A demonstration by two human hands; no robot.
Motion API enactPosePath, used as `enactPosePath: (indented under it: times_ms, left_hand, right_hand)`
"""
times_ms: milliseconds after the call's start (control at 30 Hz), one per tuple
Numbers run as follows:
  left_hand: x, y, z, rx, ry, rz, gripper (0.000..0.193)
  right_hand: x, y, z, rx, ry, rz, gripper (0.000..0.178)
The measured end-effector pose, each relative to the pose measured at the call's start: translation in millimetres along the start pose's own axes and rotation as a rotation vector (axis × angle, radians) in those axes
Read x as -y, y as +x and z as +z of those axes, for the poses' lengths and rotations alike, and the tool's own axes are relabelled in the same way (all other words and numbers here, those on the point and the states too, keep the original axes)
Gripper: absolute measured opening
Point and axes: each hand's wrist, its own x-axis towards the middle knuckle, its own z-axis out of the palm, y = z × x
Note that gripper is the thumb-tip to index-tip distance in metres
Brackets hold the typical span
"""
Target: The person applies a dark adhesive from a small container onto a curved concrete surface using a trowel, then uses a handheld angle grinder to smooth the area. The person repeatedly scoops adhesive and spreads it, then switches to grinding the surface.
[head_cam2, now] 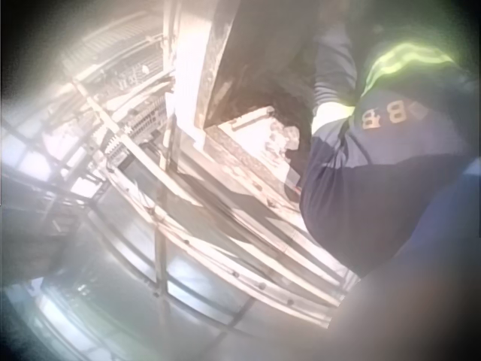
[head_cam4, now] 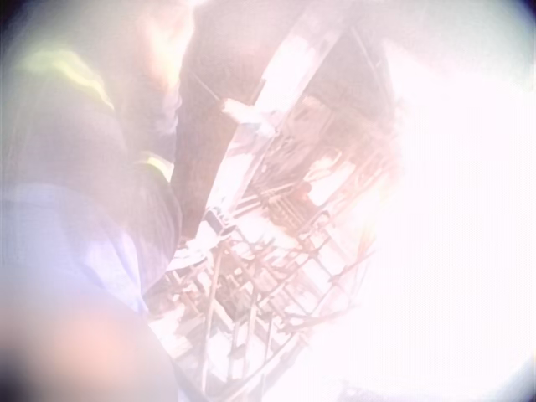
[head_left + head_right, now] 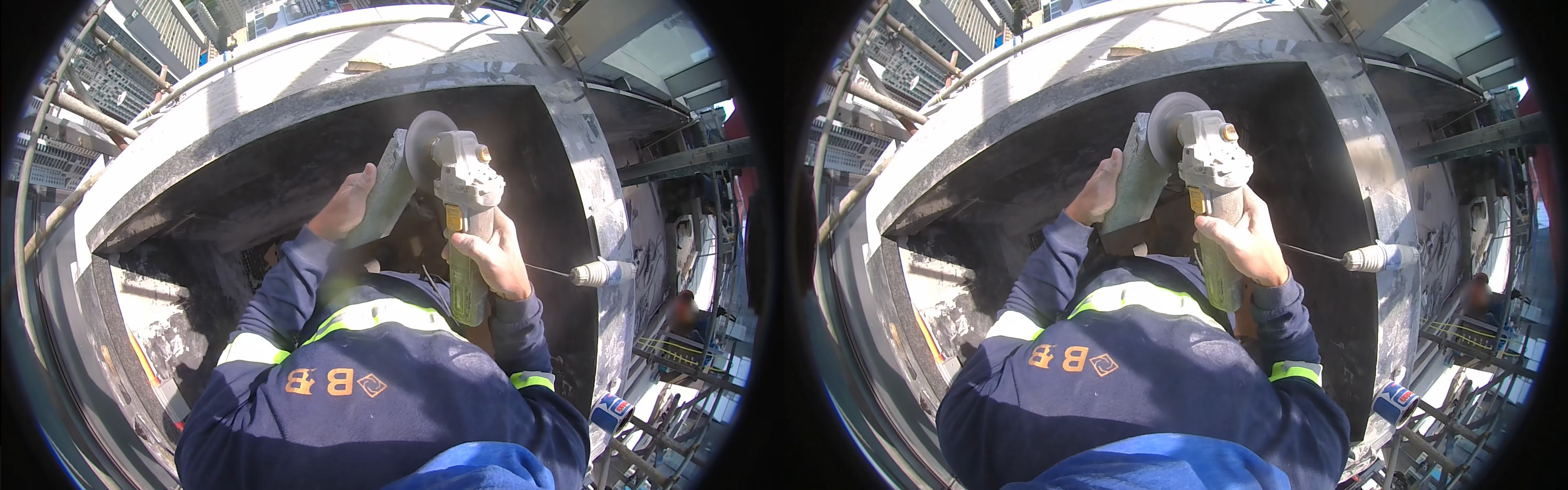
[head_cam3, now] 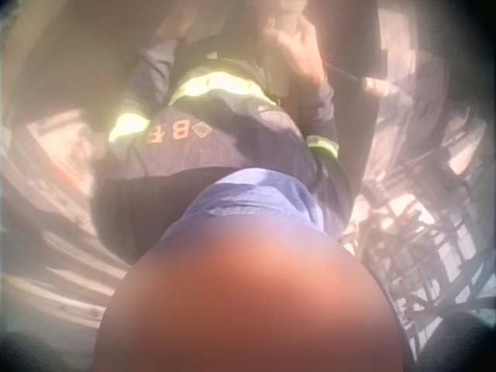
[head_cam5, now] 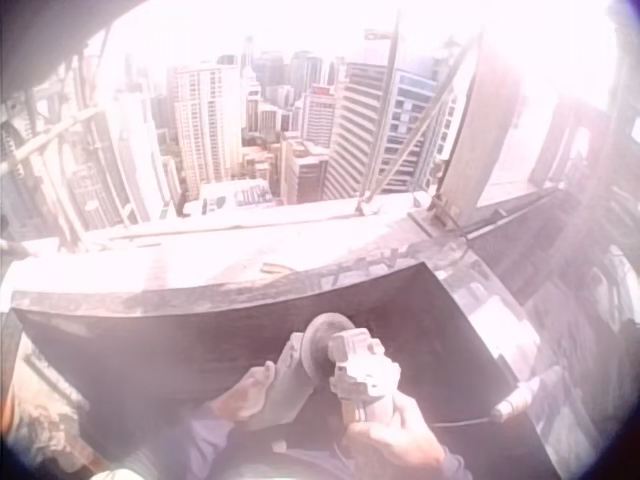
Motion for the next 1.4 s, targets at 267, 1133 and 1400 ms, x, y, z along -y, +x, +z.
enactPosePath:
  times_ms: [267,1133,1400]
  left_hand:
    - [4.9,-0.5,-8.0,-0.027,0.019,-0.017,0.060]
    - [2.1,1.7,-21.0,0.062,0.178,-0.041,0.068]
    - [-0.6,4.8,-18.3,0.069,0.146,-0.037,0.069]
  right_hand:
    - [-3.3,-2.1,5.2,-0.015,-0.041,-0.033,0.049]
    - [4.2,4.3,10.8,-0.021,0.003,-0.025,0.045]
    - [-1.0,2.6,7.8,0.006,-0.009,0.007,0.048]
